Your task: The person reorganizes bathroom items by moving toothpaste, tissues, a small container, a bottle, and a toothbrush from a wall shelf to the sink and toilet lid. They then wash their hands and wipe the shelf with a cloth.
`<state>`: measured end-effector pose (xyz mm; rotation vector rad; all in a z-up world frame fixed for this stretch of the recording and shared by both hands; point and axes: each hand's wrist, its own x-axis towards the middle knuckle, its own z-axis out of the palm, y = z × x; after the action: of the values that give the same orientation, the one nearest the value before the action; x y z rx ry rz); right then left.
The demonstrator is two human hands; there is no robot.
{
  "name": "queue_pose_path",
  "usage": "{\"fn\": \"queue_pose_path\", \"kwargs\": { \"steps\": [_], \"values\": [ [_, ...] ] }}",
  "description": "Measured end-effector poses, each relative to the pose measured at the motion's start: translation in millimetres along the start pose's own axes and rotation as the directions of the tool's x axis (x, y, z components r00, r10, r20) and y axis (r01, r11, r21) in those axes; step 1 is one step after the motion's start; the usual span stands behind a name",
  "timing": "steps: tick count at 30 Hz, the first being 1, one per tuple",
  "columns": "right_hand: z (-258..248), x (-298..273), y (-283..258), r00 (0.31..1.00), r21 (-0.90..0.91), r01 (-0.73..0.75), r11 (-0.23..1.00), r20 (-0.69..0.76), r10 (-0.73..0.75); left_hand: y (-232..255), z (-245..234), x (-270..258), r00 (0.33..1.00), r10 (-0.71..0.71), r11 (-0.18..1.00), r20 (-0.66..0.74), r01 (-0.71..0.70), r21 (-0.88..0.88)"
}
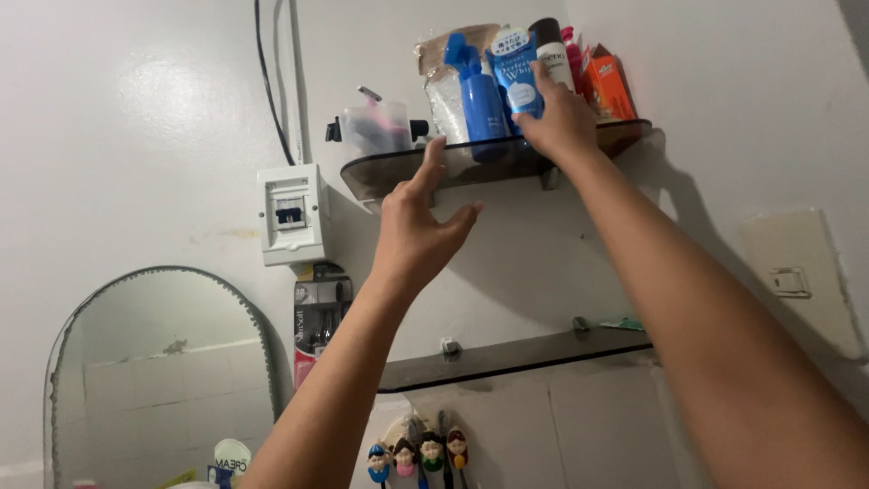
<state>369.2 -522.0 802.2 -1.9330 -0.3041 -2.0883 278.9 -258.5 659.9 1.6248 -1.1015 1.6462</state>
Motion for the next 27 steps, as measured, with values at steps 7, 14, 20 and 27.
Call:
{"fn": "queue_pose_path", "kwargs": {
  "steps": [7,14,20,27],
  "values": [
    [26.5,40.2,5.7,0.966,-0.121,-0.175,0.977,0.173,0.194,-7.7,-4.9,4.1,1.000,0.016,1.000,0.005,-0.016,0.014],
    [35.9,45.9,8.3,0.964,-0.071,-0.216,0.974,0.140,0.224,-13.5,2.6,-2.7,1.000,-0.001,1.000,0.001,0.001,-0.010],
    [8.9,32.5,15.7,0.991,0.283,-0.007,0.959,-0.129,0.046,-14.2,13.2,3.4,0.998,0.026,0.996,-0.051,-0.030,-0.085],
    [-59.2,-22.6,-39.9,0.984,0.847,0.125,0.517,-0.040,-0.171,-4.4,21.1,31.9,0.977,-0.213,0.764,-0.014,0.157,-0.626]
  ]
}}
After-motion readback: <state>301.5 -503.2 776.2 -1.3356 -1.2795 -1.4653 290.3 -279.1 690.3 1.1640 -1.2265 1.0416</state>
